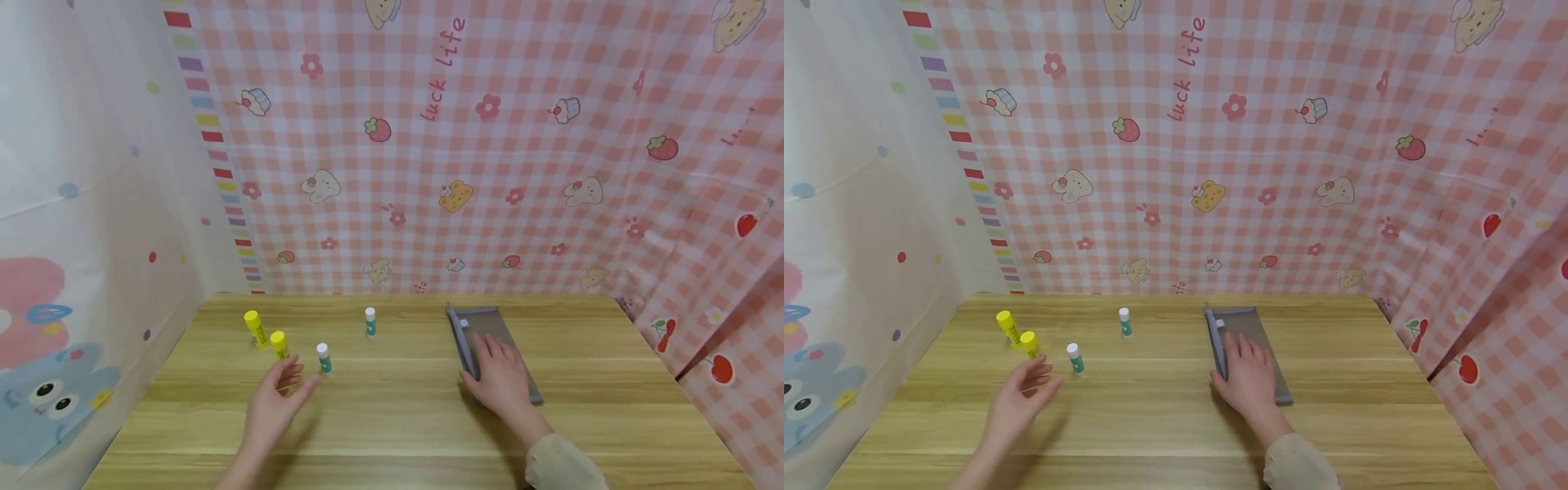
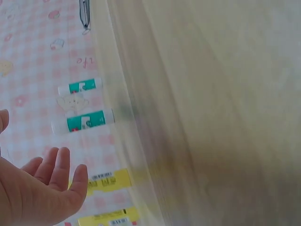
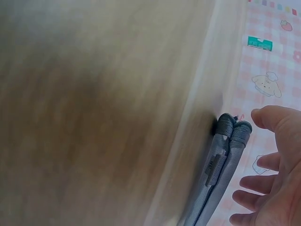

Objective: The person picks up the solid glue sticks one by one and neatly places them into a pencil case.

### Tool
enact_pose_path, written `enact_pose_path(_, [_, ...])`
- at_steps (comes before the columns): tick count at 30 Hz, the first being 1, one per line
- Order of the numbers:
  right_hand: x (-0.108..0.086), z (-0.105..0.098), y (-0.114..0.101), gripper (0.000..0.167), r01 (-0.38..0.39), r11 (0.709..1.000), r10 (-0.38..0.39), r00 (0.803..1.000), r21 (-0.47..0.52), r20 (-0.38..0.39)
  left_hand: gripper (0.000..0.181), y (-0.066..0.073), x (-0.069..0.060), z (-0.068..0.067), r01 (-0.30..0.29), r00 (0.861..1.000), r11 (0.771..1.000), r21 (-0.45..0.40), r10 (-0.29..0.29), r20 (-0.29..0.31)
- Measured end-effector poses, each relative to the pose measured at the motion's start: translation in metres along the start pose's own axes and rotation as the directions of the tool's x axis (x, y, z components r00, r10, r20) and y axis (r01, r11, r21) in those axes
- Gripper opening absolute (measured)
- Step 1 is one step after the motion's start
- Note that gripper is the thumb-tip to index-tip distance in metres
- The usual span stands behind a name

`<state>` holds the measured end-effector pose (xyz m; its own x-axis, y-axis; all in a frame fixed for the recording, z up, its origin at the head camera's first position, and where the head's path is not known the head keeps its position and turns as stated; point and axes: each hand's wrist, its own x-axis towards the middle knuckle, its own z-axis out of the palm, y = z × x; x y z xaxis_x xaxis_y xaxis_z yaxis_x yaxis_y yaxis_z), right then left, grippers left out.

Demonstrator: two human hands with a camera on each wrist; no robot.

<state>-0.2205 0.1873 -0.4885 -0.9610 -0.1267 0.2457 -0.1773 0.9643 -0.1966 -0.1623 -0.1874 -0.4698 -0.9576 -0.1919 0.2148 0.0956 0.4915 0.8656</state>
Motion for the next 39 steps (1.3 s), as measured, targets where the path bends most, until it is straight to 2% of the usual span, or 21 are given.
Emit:
enact_pose_path(8, [0.001,0.004,-0.002,0.074,-0.031,0.999,0.031,0.999,0.006,0.024,0.056,-0.003,0.010,-0.012,0.084,0.996,0.993,-0.082,-0.084,0.002])
enact_pose_path(15, [0.002,0.007,-0.006,0.072,-0.060,0.998,0.059,0.996,0.011,0.062,0.057,-0.010,0.017,-0.021,0.163,0.986,0.978,-0.127,-0.165,-0.003])
enact_pose_path(25, [0.003,0.010,-0.009,0.067,-0.105,0.995,0.104,0.988,-0.003,0.117,0.058,-0.012,0.021,-0.027,0.179,0.983,0.974,-0.135,-0.183,-0.020])
enact_pose_path(30, [0.004,0.010,-0.010,0.063,-0.119,0.993,0.120,0.984,-0.010,0.132,0.060,-0.014,0.023,-0.029,0.188,0.981,0.978,-0.094,-0.193,-0.038])
enact_pose_path(33, [0.005,0.009,-0.011,0.062,-0.134,0.991,0.135,0.978,-0.016,0.158,0.061,-0.015,0.024,-0.031,0.192,0.980,0.979,-0.070,-0.196,-0.042])
enact_pose_path(39, [0.004,0.006,-0.012,0.058,-0.168,0.986,0.165,0.965,-0.001,0.202,0.063,-0.018,0.026,-0.032,0.215,0.975,0.973,-0.086,-0.219,-0.031])
